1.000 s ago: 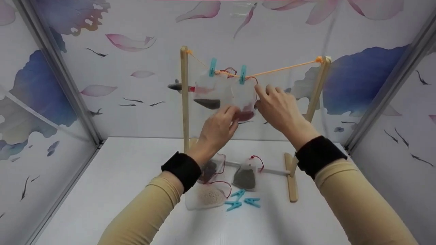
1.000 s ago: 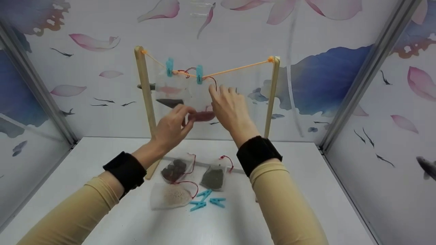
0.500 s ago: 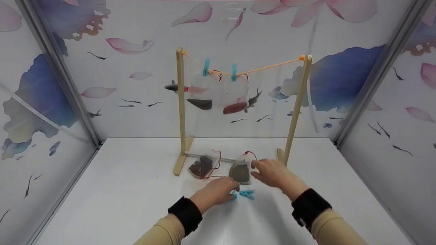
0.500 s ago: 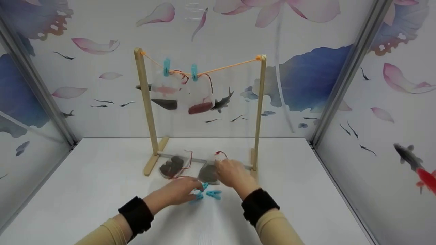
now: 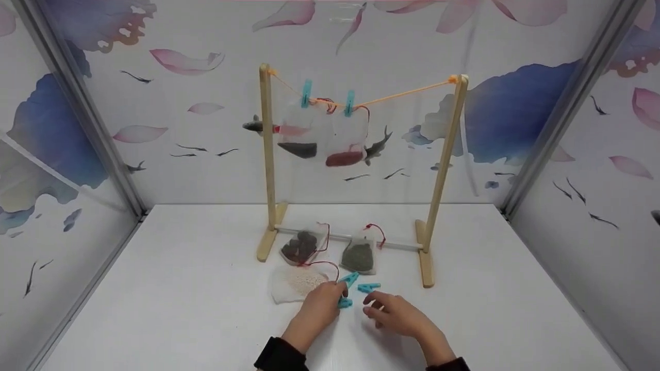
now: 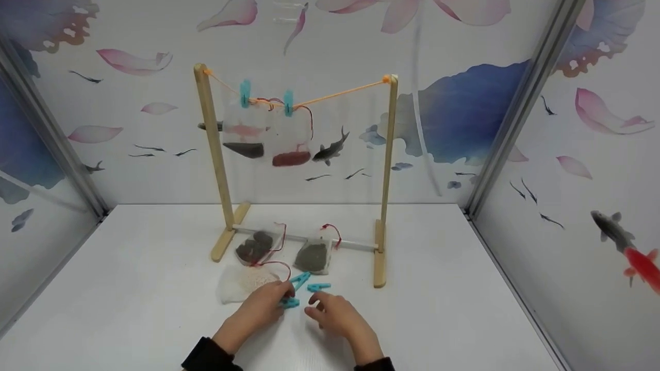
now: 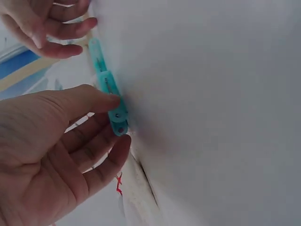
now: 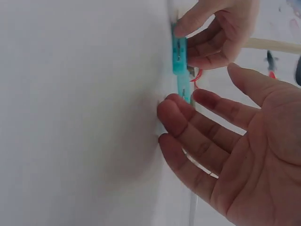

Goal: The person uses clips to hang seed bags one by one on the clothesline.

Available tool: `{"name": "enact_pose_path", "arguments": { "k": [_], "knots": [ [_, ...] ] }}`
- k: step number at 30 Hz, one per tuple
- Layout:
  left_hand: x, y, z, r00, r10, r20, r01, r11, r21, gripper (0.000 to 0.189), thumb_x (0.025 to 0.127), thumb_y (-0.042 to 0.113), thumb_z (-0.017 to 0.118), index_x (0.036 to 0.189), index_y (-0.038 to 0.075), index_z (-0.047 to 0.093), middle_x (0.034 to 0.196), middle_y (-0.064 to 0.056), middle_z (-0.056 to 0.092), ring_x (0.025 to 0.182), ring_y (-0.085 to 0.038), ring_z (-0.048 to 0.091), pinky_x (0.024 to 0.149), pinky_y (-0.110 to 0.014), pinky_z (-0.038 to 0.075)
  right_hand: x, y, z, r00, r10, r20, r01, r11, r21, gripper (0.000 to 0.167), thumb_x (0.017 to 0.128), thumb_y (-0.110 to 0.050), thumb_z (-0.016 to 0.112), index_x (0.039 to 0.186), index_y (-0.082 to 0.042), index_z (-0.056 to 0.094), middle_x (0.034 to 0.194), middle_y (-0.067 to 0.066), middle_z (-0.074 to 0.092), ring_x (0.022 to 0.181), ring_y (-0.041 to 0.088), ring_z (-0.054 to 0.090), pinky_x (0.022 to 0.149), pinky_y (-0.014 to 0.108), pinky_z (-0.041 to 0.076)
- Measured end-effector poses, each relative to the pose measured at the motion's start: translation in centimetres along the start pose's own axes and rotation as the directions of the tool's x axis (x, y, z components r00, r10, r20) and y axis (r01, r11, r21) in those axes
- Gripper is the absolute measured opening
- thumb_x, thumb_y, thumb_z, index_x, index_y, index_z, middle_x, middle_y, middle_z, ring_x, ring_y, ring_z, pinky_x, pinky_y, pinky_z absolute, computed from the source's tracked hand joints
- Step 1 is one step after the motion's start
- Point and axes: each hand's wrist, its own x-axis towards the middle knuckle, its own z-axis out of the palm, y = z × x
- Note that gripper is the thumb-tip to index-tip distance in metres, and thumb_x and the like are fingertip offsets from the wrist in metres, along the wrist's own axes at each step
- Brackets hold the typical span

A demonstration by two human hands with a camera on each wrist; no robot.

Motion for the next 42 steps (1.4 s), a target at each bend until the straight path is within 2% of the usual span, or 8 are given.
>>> {"name": "enact_pose_path", "arguments": {
  "k": [8,14,21,26,31,34,39,42],
  "knots": [
    [-1.1,0.1,-2.6,0.996,-0.051,0.068,0.064,0.978,-0.200,0.032,0.090,0.017,0.074,0.121,0.018,0.066,0.102,-0.004,0.067,0.088,-0.015,0.062,0.078,-0.036,0.053,0.0,0.2,1.1,0.997,0.064,0.045,-0.068,0.993,0.097,0.034,0.102,-0.033,0.056,0.123,-0.007,0.062,0.097,0.004,0.068,0.075,0.016,0.062,0.069,0.032,0.050],
    [-1.2,-0.5,-4.3,1.000,-0.022,-0.014,0.015,0.926,-0.376,0.019,0.091,0.020,0.073,0.106,0.014,0.063,0.097,0.000,0.070,0.087,-0.011,0.067,0.075,-0.026,0.053,-0.2,-1.4,0.6,0.995,0.061,0.080,-0.067,0.995,0.073,0.044,0.103,-0.043,0.052,0.129,-0.008,0.058,0.097,0.004,0.068,0.079,0.018,0.062,0.075,0.037,0.050],
    [-1.4,-0.2,-5.3,0.993,0.014,-0.120,-0.080,0.821,-0.566,0.020,0.090,0.026,0.075,0.101,0.013,0.065,0.097,0.000,0.072,0.086,-0.007,0.069,0.077,-0.022,0.056,-0.1,-3.0,1.2,0.992,-0.091,-0.086,0.096,0.993,0.064,0.047,0.109,-0.044,0.033,0.125,-0.005,0.054,0.091,0.009,0.068,0.078,0.018,0.066,0.071,0.029,0.047],
    [-1.3,-0.2,-5.3,0.995,-0.003,-0.104,-0.069,0.728,-0.682,0.022,0.090,0.031,0.075,0.101,0.015,0.066,0.099,0.001,0.071,0.090,-0.007,0.071,0.082,-0.021,0.057,0.1,-3.2,1.4,0.966,-0.161,-0.200,0.168,0.986,0.016,0.042,0.109,-0.041,0.032,0.098,-0.007,0.054,0.073,-0.001,0.057,0.064,0.008,0.051,0.060,0.022,0.040],
    [-1.2,-0.2,-5.4,0.997,-0.014,-0.072,-0.044,0.669,-0.742,0.017,0.091,0.028,0.074,0.100,0.015,0.067,0.100,0.001,0.069,0.089,-0.009,0.072,0.078,-0.022,0.058,-0.1,-3.0,1.2,0.931,-0.207,-0.300,0.225,0.974,0.027,0.030,0.109,-0.034,0.038,0.096,-0.013,0.054,0.070,-0.005,0.052,0.061,0.001,0.045,0.057,0.020,0.040],
    [-1.2,-0.4,-5.4,0.997,-0.029,-0.071,-0.033,0.671,-0.740,0.016,0.091,0.030,0.074,0.099,0.018,0.069,0.098,0.003,0.070,0.087,-0.008,0.072,0.073,-0.021,0.057,-0.1,-2.9,1.2,0.922,-0.215,-0.322,0.243,0.969,0.046,0.026,0.109,-0.031,0.040,0.099,-0.012,0.055,0.072,-0.003,0.054,0.063,0.001,0.047,0.059,0.020,0.041],
    [-1.3,-0.8,-5.4,0.993,-0.043,-0.111,-0.047,0.715,-0.697,0.017,0.089,0.036,0.075,0.096,0.021,0.070,0.094,0.005,0.072,0.087,-0.005,0.068,0.079,-0.020,0.055,-0.1,-3.0,1.4,0.911,-0.235,-0.340,0.273,0.959,0.069,0.023,0.108,-0.027,0.043,0.102,-0.009,0.057,0.072,0.003,0.055,0.064,0.001,0.049,0.060,0.020,0.042],
    [-1.4,-1.0,-5.4,0.994,-0.036,-0.107,-0.050,0.711,-0.701,0.017,0.089,0.036,0.074,0.097,0.021,0.071,0.094,0.005,0.072,0.087,-0.005,0.068,0.080,-0.020,0.055,-0.2,-3.2,1.4,0.904,-0.248,-0.348,0.293,0.953,0.082,0.025,0.107,-0.028,0.046,0.100,-0.007,0.057,0.072,0.001,0.054,0.063,0.001,0.048,0.059,0.020,0.043]
  ]
}}
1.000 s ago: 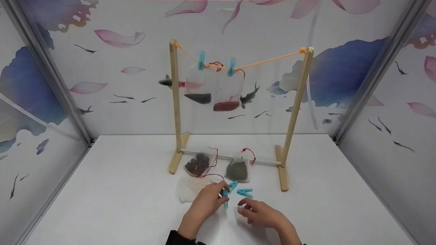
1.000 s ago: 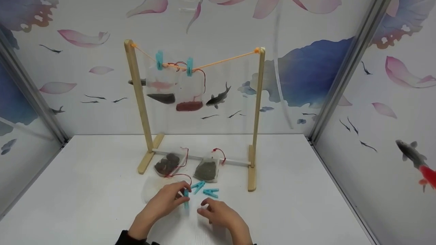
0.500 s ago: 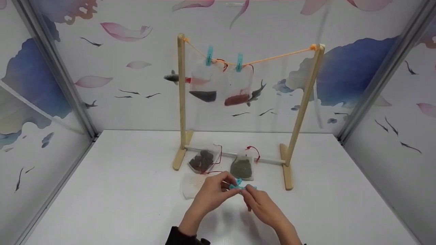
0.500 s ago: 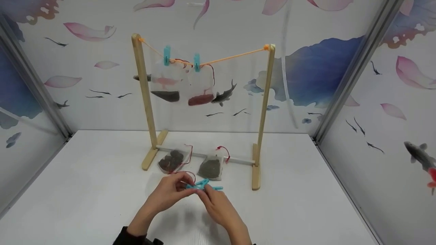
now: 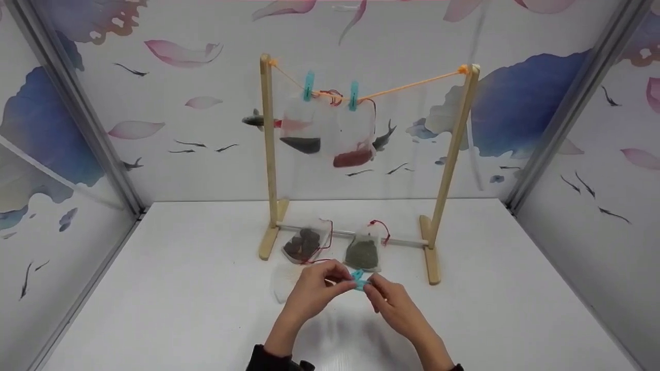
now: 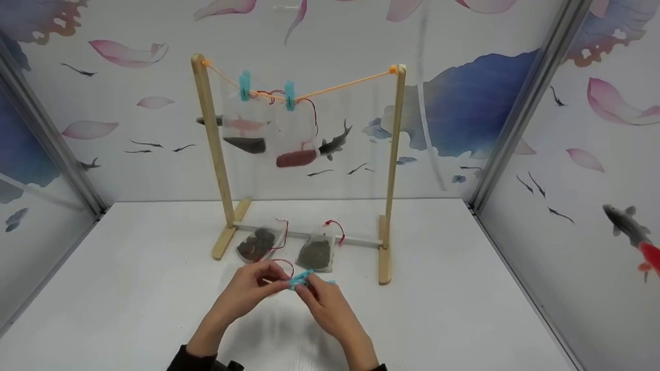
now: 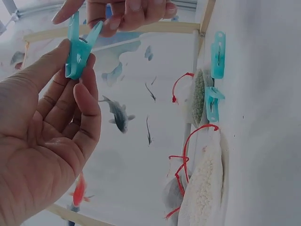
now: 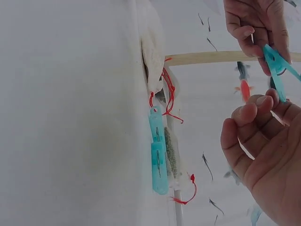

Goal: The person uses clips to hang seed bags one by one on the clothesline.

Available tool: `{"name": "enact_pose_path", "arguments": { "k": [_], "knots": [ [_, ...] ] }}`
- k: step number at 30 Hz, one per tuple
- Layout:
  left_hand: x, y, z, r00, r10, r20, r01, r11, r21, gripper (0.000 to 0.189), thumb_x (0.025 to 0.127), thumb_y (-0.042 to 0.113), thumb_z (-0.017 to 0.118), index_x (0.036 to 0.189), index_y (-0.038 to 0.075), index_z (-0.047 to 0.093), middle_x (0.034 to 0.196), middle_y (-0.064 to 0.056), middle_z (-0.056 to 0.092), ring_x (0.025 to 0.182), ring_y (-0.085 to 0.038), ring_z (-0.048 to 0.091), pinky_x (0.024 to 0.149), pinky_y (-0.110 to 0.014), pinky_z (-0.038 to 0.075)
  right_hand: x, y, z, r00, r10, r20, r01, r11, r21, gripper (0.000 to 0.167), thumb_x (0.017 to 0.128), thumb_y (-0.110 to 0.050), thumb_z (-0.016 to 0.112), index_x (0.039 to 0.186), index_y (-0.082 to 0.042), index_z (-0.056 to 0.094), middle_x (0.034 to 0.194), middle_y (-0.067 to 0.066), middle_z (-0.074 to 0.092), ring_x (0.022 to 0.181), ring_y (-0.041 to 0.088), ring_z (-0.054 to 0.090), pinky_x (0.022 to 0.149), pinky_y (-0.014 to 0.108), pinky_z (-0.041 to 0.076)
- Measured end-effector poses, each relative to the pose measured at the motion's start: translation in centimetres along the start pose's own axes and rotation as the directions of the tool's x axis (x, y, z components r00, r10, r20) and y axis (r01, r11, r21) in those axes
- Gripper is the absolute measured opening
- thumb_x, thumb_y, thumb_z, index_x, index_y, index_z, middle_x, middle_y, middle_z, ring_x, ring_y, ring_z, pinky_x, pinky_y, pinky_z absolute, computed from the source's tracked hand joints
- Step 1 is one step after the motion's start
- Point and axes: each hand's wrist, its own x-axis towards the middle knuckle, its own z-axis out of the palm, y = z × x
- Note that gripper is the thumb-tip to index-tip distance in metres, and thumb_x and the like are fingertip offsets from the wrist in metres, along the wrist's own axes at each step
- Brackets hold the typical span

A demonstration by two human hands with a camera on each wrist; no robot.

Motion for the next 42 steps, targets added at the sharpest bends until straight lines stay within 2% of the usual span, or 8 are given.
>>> {"name": "enact_pose_path", "arguments": {
  "k": [8,18,25,29,32,35,39,42],
  "knots": [
    [-0.1,-0.3,0.0,1.000,0.009,0.021,-0.009,1.000,-0.024,0.012,0.091,0.029,0.073,0.098,0.020,0.072,0.097,0.004,0.073,0.089,-0.007,0.069,0.081,-0.021,0.055,0.2,0.0,0.4,1.000,-0.004,0.008,0.004,0.999,-0.041,0.026,0.106,-0.031,0.048,0.093,-0.011,0.058,0.071,-0.007,0.049,0.061,-0.001,0.046,0.056,0.018,0.042],
    [0.0,-0.4,0.2,1.000,0.012,0.006,-0.012,1.000,-0.004,0.014,0.090,0.030,0.074,0.100,0.021,0.071,0.097,0.004,0.073,0.088,-0.006,0.068,0.079,-0.020,0.054,0.1,0.2,0.2,1.000,0.010,0.000,-0.010,1.000,-0.016,0.026,0.107,-0.030,0.046,0.093,-0.012,0.058,0.069,-0.002,0.051,0.062,-0.001,0.045,0.058,0.019,0.041],
    [0.1,-0.3,0.7,1.000,-0.009,0.018,0.009,1.000,-0.011,0.021,0.090,0.033,0.074,0.106,0.020,0.069,0.102,0.005,0.072,0.093,-0.008,0.068,0.078,-0.021,0.054,0.1,0.7,-0.1,0.992,-0.061,-0.109,0.051,0.994,-0.092,0.023,0.104,-0.028,0.052,0.085,-0.017,0.060,0.066,-0.010,0.046,0.059,-0.003,0.040,0.055,0.017,0.039],
    [0.3,-0.9,0.8,1.000,-0.020,-0.007,0.020,1.000,0.019,0.028,0.096,0.040,0.065,0.114,0.019,0.067,0.109,0.004,0.071,0.102,-0.012,0.067,0.087,-0.028,0.056,0.1,0.7,-0.1,0.980,-0.071,-0.186,0.052,0.993,-0.104,0.022,0.103,-0.025,0.055,0.083,-0.016,0.061,0.065,-0.010,0.047,0.059,-0.003,0.042,0.055,0.017,0.039],
    [0.3,-1.8,0.9,0.999,-0.043,-0.032,0.045,0.995,0.085,0.033,0.101,0.042,0.057,0.120,0.016,0.064,0.115,0.000,0.069,0.110,-0.018,0.065,0.096,-0.038,0.054,0.1,0.6,-0.1,0.969,-0.071,-0.236,0.050,0.994,-0.093,0.023,0.103,-0.023,0.055,0.082,-0.015,0.061,0.063,-0.008,0.049,0.057,-0.002,0.044,0.054,0.018,0.042],
    [0.1,-2.8,1.1,0.997,-0.071,-0.028,0.075,0.972,0.224,0.033,0.102,0.033,0.057,0.123,0.009,0.062,0.123,-0.009,0.066,0.119,-0.028,0.061,0.103,-0.048,0.049,0.1,0.6,-0.1,0.958,-0.088,-0.272,0.068,0.994,-0.083,0.024,0.103,-0.022,0.055,0.080,-0.015,0.060,0.061,-0.006,0.050,0.055,-0.001,0.045,0.053,0.018,0.043],
    [-0.3,-3.8,1.4,0.993,-0.112,0.034,0.084,0.888,0.452,0.034,0.096,0.018,0.067,0.125,0.002,0.062,0.134,-0.018,0.061,0.129,-0.039,0.052,0.108,-0.053,0.042,0.1,0.7,-0.1,0.936,-0.139,-0.324,0.115,0.989,-0.092,0.024,0.102,-0.018,0.055,0.078,-0.018,0.058,0.060,-0.006,0.050,0.054,-0.001,0.045,0.051,0.019,0.043],
    [-0.4,-4.2,1.5,0.991,-0.125,0.038,0.084,0.828,0.555,0.040,0.089,0.014,0.074,0.126,0.002,0.062,0.130,-0.018,0.062,0.123,-0.038,0.053,0.104,-0.051,0.046,0.1,0.9,-0.1,0.910,-0.181,-0.373,0.149,0.982,-0.114,0.022,0.101,-0.013,0.057,0.080,-0.019,0.059,0.060,-0.006,0.049,0.054,-0.001,0.044,0.050,0.018,0.042]
  ]
}}
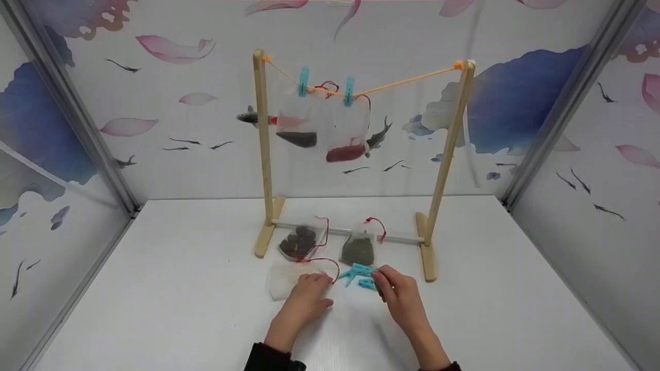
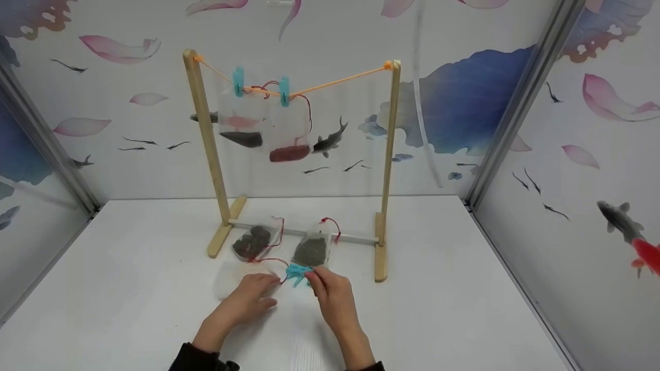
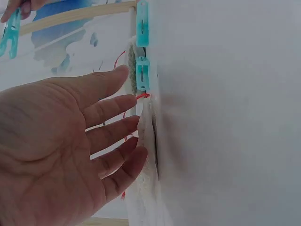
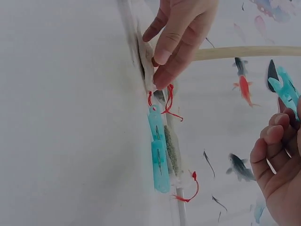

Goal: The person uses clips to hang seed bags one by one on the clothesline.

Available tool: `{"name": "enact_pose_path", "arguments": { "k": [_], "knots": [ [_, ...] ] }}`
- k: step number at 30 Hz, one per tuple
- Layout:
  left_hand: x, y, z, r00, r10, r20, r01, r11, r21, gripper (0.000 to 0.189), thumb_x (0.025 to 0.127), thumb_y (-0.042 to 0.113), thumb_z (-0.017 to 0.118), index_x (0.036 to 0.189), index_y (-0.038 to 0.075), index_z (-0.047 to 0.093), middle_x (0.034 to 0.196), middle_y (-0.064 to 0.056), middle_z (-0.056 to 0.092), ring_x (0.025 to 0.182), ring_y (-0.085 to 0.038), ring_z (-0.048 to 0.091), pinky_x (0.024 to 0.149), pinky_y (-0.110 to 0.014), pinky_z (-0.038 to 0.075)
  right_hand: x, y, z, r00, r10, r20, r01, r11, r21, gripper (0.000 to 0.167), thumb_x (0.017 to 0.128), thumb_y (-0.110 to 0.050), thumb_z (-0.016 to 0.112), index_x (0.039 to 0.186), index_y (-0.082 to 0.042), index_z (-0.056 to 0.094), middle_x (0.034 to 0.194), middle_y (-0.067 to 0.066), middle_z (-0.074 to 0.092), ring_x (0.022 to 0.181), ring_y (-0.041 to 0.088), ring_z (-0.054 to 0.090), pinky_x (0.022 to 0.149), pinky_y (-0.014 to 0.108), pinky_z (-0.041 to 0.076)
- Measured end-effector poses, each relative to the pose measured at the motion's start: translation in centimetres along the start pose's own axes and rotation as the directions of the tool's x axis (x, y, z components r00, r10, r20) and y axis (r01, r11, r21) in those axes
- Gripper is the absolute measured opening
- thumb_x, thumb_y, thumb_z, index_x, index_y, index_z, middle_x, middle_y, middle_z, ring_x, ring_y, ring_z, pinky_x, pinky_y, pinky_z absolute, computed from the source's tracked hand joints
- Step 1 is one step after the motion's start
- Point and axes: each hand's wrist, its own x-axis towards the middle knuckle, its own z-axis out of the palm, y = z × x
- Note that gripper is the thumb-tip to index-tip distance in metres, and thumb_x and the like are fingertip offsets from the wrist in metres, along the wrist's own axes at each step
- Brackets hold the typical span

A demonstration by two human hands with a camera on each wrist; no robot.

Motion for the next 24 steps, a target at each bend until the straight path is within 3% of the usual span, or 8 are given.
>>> {"name": "enact_pose_path", "arguments": {
  "k": [5,8,11,16,20,22,24],
  "knots": [
    [-0.2,-0.5,0.1,0.996,-0.022,-0.088,0.032,0.992,0.121,0.039,0.076,0.006,0.081,0.113,0.004,0.067,0.104,-0.013,0.066,0.100,-0.031,0.057,0.083,-0.046,0.053,0.0,0.1,0.0,0.998,-0.007,-0.060,0.006,1.000,-0.011,0.020,0.100,-0.010,0.058,0.082,-0.018,0.062,0.060,-0.006,0.048,0.055,-0.001,0.044,0.050,0.018,0.042],
    [-0.3,-0.7,0.1,0.994,0.014,-0.113,0.006,0.984,0.178,0.029,0.074,0.003,0.082,0.099,0.005,0.069,0.090,-0.009,0.065,0.089,-0.028,0.058,0.073,-0.041,0.052,0.0,0.1,0.0,0.998,0.012,-0.065,-0.014,1.000,-0.016,0.020,0.101,-0.012,0.058,0.082,-0.018,0.062,0.061,-0.006,0.049,0.056,-0.001,0.044,0.050,0.018,0.042],
    [-0.3,-0.8,-0.1,0.987,0.078,-0.139,-0.047,0.976,0.214,0.017,0.078,0.002,0.079,0.092,0.007,0.071,0.082,-0.007,0.065,0.081,-0.025,0.060,0.068,-0.037,0.052,-0.1,0.2,0.0,0.998,0.029,-0.059,-0.030,0.999,-0.022,0.020,0.101,-0.013,0.057,0.082,-0.017,0.062,0.062,-0.006,0.049,0.056,-0.001,0.045,0.051,0.018,0.042],
    [-0.2,-0.7,-0.5,0.971,0.152,-0.182,-0.112,0.970,0.214,0.006,0.086,0.003,0.073,0.090,0.007,0.073,0.083,-0.006,0.070,0.080,-0.024,0.066,0.071,-0.035,0.054,0.0,0.1,-0.1,0.997,0.036,-0.062,-0.036,0.999,-0.011,0.019,0.101,-0.012,0.057,0.083,-0.019,0.061,0.061,-0.006,0.049,0.055,0.000,0.046,0.051,0.018,0.043],
    [-0.2,-0.5,-1.2,0.964,0.150,-0.221,-0.113,0.979,0.171,0.013,0.088,0.002,0.071,0.099,0.009,0.071,0.091,-0.007,0.072,0.084,-0.024,0.069,0.072,-0.035,0.056,-0.1,0.1,-0.1,0.997,0.021,-0.081,-0.021,1.000,0.000,0.019,0.099,-0.007,0.058,0.084,-0.018,0.062,0.061,-0.003,0.050,0.054,0.003,0.046,0.051,0.018,0.042],
    [-0.2,-0.2,-1.7,0.950,0.146,-0.276,-0.105,0.982,0.158,0.021,0.089,0.003,0.071,0.108,0.013,0.067,0.095,-0.007,0.071,0.081,-0.023,0.070,0.069,-0.034,0.056,-0.1,0.1,-0.1,0.996,0.022,-0.088,-0.022,1.000,0.002,0.019,0.099,-0.006,0.059,0.084,-0.018,0.062,0.060,-0.002,0.051,0.053,0.004,0.046,0.050,0.018,0.042],
    [-0.3,0.1,-2.4,0.925,0.152,-0.348,-0.106,0.984,0.146,0.026,0.091,0.005,0.070,0.113,0.016,0.063,0.097,-0.006,0.069,0.077,-0.020,0.069,0.066,-0.031,0.057,-0.1,0.0,-0.2,0.995,0.040,-0.091,-0.040,0.999,0.007,0.018,0.099,-0.007,0.058,0.085,-0.017,0.063,0.061,-0.003,0.051,0.054,0.003,0.046,0.050,0.018,0.041]
  ]
}}
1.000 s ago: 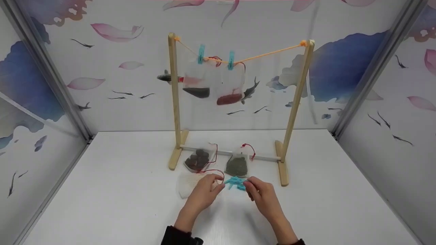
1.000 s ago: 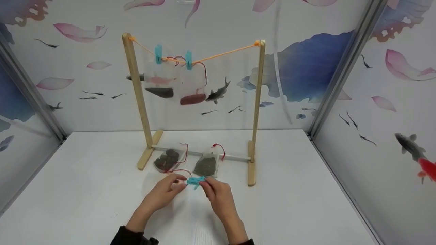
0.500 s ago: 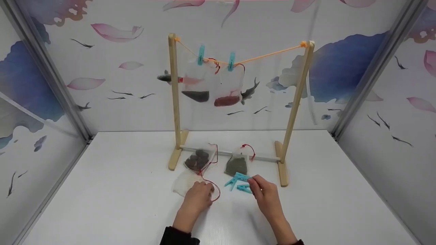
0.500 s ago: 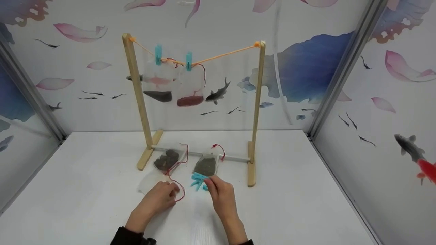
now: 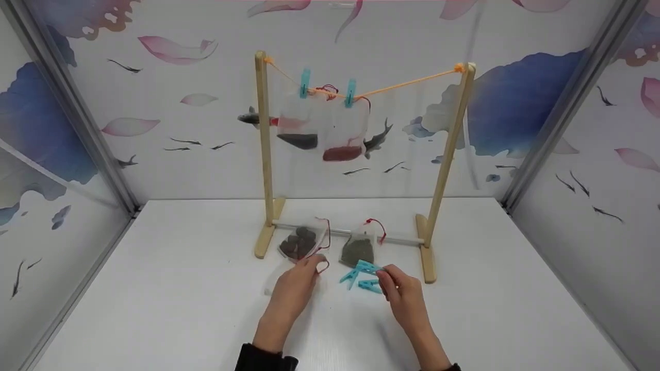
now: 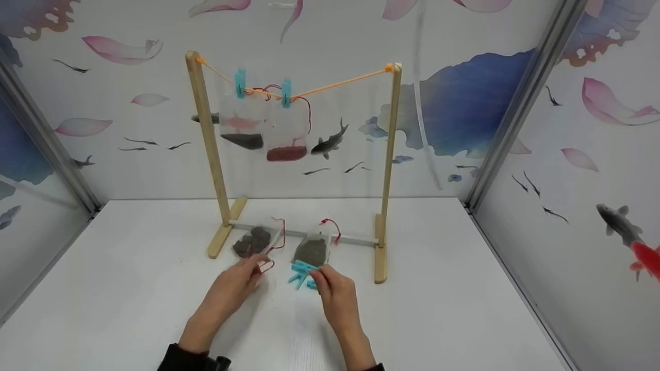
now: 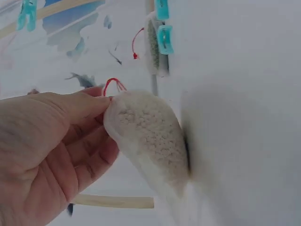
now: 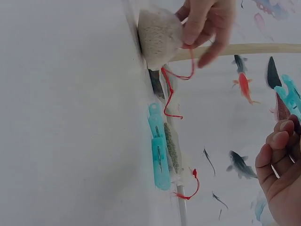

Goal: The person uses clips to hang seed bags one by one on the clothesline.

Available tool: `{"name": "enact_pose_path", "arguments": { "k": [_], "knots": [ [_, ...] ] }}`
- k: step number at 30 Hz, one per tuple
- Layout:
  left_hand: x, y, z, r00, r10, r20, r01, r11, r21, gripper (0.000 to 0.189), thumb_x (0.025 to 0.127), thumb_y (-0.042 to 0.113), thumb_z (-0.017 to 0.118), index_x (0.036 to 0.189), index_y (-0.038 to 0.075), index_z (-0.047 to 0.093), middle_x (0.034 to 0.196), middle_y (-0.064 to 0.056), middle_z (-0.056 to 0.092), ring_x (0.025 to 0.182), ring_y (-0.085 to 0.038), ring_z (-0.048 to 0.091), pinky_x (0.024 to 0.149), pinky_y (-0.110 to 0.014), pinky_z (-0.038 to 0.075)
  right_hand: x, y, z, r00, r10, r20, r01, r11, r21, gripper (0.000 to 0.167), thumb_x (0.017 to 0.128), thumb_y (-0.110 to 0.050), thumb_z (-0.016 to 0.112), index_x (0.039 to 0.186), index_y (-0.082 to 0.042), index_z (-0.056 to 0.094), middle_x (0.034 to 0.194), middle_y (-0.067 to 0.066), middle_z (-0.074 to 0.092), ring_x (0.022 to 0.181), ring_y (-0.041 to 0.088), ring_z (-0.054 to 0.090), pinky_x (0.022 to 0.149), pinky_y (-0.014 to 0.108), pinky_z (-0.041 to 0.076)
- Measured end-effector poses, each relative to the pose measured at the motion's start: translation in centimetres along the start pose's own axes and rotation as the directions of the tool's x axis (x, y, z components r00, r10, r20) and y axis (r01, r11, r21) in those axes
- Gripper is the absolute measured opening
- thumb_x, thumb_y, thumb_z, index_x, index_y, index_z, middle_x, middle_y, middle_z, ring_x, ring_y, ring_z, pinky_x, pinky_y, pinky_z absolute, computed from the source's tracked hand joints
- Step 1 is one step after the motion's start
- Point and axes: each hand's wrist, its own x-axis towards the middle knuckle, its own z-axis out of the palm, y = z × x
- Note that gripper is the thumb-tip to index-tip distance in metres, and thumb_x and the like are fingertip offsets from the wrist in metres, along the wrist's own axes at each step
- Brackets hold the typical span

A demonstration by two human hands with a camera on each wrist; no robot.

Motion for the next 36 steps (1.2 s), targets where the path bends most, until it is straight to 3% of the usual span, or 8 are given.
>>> {"name": "enact_pose_path", "arguments": {
  "k": [5,8,14,20,23,30,33,36],
  "knots": [
    [0.9,0.3,-2.0,0.978,0.000,-0.209,-0.019,0.996,-0.089,0.015,0.093,0.003,0.066,0.100,0.016,0.066,0.098,0.000,0.062,0.086,-0.012,0.068,0.072,-0.026,0.058,0.4,-0.2,-0.3,0.999,0.042,0.012,-0.042,0.999,-0.008,0.017,0.102,-0.013,0.055,0.087,-0.015,0.064,0.064,-0.006,0.050,0.057,0.000,0.045,0.052,0.017,0.041],
    [1.1,0.1,-2.8,0.964,-0.032,-0.262,-0.007,0.989,-0.148,0.014,0.094,0.000,0.065,0.093,0.013,0.070,0.099,-0.001,0.061,0.096,-0.015,0.068,0.078,-0.027,0.059,0.7,-0.1,-0.4,0.999,0.030,0.024,-0.030,0.999,-0.019,0.017,0.102,-0.015,0.055,0.087,-0.015,0.063,0.064,-0.005,0.050,0.058,0.000,0.046,0.052,0.017,0.042],
    [1.4,-0.3,-3.3,0.969,-0.090,-0.231,0.050,0.983,-0.177,0.012,0.092,0.000,0.068,0.102,0.007,0.071,0.104,-0.007,0.060,0.099,-0.020,0.067,0.081,-0.031,0.059,1.1,0.0,-0.4,0.998,0.041,0.057,-0.041,0.999,-0.014,0.016,0.102,-0.018,0.055,0.088,-0.017,0.063,0.066,-0.005,0.053,0.059,0.003,0.050,0.055,0.018,0.045],
    [1.3,0.1,-3.8,0.982,-0.109,-0.152,0.075,0.975,-0.211,0.039,0.086,-0.001,0.075,0.121,0.009,0.061,0.106,-0.006,0.065,0.092,-0.017,0.068,0.077,-0.029,0.058,1.4,0.0,-0.9,0.989,0.112,0.096,-0.109,0.994,-0.029,0.017,0.102,-0.022,0.055,0.090,-0.015,0.064,0.069,-0.005,0.059,0.063,0.004,0.055,0.061,0.019,0.047],
    [1.3,0.4,-4.2,0.983,-0.126,-0.136,0.096,0.973,-0.208,0.045,0.084,0.003,0.078,0.124,0.010,0.060,0.098,-0.004,0.071,0.083,-0.014,0.067,0.071,-0.026,0.057,1.5,0.0,-1.0,0.993,0.105,0.056,-0.101,0.992,-0.069,0.017,0.102,-0.021,0.056,0.090,-0.014,0.065,0.068,-0.005,0.055,0.063,0.002,0.052,0.059,0.018,0.044],
    [0.8,1.7,-4.7,0.964,-0.173,-0.202,0.158,0.983,-0.091,0.017,0.079,0.017,0.083,0.094,0.017,0.075,0.082,0.003,0.074,0.071,-0.008,0.062,0.062,-0.022,0.050,3.4,-0.4,-1.7,0.989,-0.139,-0.051,0.126,0.970,-0.207,0.008,0.095,-0.008,0.065,0.087,-0.010,0.064,0.069,-0.008,0.048,0.065,0.000,0.044,0.057,0.016,0.040],
    [1.0,2.7,-4.8,0.973,-0.191,-0.131,0.164,0.968,-0.189,0.015,0.082,0.023,0.081,0.094,0.018,0.074,0.083,0.006,0.073,0.070,-0.004,0.056,0.062,-0.017,0.046,5.8,-1.1,-3.0,0.954,-0.299,-0.031,0.278,0.917,-0.287,0.010,0.091,-0.003,0.069,0.084,-0.008,0.063,0.067,-0.006,0.047,0.063,0.001,0.042,0.055,0.016,0.038],
    [1.7,3.7,-5.0,0.986,-0.153,-0.063,0.128,0.946,-0.297,0.014,0.085,0.028,0.078,0.094,0.018,0.074,0.083,0.006,0.072,0.068,-0.002,0.052,0.061,-0.015,0.044,8.9,-2.2,-4.8,0.898,-0.440,0.025,0.418,0.832,-0.365,0.013,0.089,-0.003,0.071,0.082,-0.008,0.060,0.066,-0.003,0.048,0.062,0.004,0.042,0.054,0.018,0.038]
  ]
}}
